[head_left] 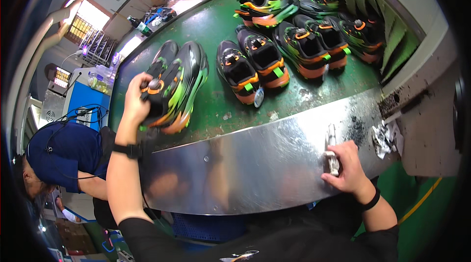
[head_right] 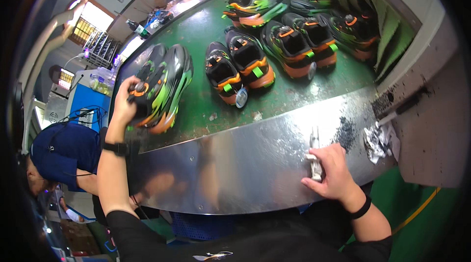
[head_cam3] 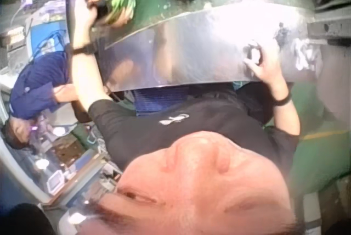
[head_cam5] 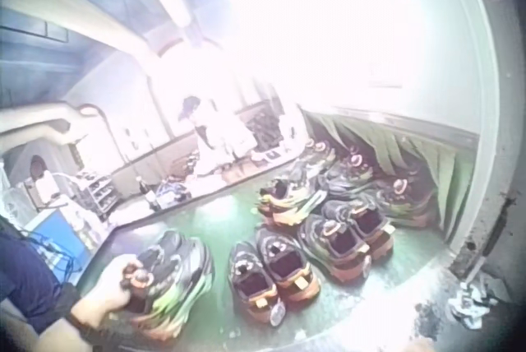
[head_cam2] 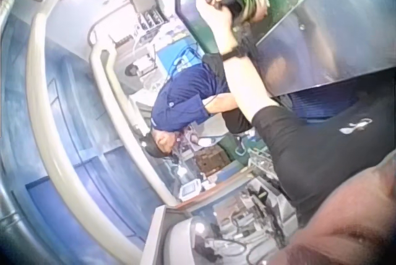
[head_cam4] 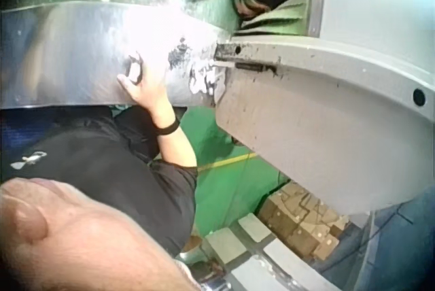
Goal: Applying adhesive or filler into shoe seams using a syringe in a manufacturing environment.
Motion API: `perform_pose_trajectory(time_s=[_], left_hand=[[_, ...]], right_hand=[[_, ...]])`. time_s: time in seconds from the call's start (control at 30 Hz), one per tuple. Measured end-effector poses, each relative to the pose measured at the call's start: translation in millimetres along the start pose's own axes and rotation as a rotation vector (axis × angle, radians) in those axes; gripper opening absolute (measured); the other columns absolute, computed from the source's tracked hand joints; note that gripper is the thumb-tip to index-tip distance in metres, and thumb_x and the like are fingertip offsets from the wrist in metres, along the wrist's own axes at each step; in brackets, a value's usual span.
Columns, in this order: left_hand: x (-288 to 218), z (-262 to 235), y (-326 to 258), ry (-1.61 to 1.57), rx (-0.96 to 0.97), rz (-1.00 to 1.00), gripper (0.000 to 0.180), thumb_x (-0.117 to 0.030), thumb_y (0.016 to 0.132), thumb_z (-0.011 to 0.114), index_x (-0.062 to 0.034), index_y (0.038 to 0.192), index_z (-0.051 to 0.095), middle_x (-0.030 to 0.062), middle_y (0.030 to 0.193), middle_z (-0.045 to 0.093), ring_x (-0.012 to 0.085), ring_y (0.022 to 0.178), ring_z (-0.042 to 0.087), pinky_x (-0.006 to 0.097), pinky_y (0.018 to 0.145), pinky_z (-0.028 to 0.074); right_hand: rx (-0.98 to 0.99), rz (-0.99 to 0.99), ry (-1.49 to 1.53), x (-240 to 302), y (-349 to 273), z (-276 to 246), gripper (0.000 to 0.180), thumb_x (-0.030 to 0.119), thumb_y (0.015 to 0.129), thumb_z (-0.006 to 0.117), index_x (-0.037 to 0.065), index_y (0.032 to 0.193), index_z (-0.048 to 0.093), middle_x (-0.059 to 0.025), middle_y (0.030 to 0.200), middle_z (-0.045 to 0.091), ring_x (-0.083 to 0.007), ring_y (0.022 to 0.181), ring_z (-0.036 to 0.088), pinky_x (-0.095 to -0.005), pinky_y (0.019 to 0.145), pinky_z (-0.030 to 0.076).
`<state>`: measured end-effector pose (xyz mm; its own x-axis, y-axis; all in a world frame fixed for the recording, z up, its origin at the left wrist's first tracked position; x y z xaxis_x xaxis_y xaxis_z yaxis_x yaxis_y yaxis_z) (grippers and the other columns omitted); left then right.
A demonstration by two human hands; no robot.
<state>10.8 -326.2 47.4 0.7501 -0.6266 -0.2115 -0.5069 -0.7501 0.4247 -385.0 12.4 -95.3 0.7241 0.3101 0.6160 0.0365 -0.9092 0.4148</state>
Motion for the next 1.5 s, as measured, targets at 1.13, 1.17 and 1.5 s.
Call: perform_pose_trajectory(time_s=[1.13, 1.17, 1.5], left_hand=[[95.2, 207.3, 207.1, -0.107, 0.019, -0.328, 0.082, -0.014, 0.059, 0.076, -0.0127, 0.136, 0.048, 0.0214, 0.122, 0.061, 0.0361, 0.117, 0.057, 0.04, 0.101, 0.045], [103.6, 206.5, 207.3, -0.143, 0.013, -0.323, 0.08, -0.014, 0.058, 0.077, -0.0115, 0.133, 0.05, 0.0207, 0.119, 0.062, 0.0354, 0.115, 0.058, 0.04, 0.1, 0.046], [152.2, 224.2, 217.5, -0.658, -0.159, -0.466, 0.059, -0.014, 0.077, 0.063, -0.0083, 0.131, 0.041, 0.0148, 0.117, 0.058, 0.0286, 0.099, 0.061, 0.04, 0.088, 0.048]], right_hand=[[0.135, 0.089, -0.431, 15.2, -12.4, 26.9, 0.066, 0.048, 0.063, 0.08, 0.013, 0.113, 0.055, -0.0084, 0.102, 0.05, -0.0338, 0.101, 0.043, -0.0549, 0.093, 0.032], [0.144, 0.101, -0.427, 15.5, -11.2, 27.7, 0.066, 0.048, 0.063, 0.08, 0.013, 0.113, 0.055, -0.0084, 0.102, 0.05, -0.0338, 0.101, 0.043, -0.0549, 0.093, 0.032], [0.146, 0.14, -0.432, 5.9, 7.3, 25.1, 0.064, 0.046, 0.067, 0.079, 0.013, 0.116, 0.055, -0.0081, 0.101, 0.054, -0.0336, 0.102, 0.044, -0.0551, 0.096, 0.032]])
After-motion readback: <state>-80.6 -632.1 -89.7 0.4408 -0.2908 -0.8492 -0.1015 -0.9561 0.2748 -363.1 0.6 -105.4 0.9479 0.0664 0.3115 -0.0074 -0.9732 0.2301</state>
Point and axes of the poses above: each hand's wrist, its own y-axis towards the middle knuckle, its own z-axis out of the palm, x = y × z, the point moved 6 cm from there along y, towards the middle knuckle
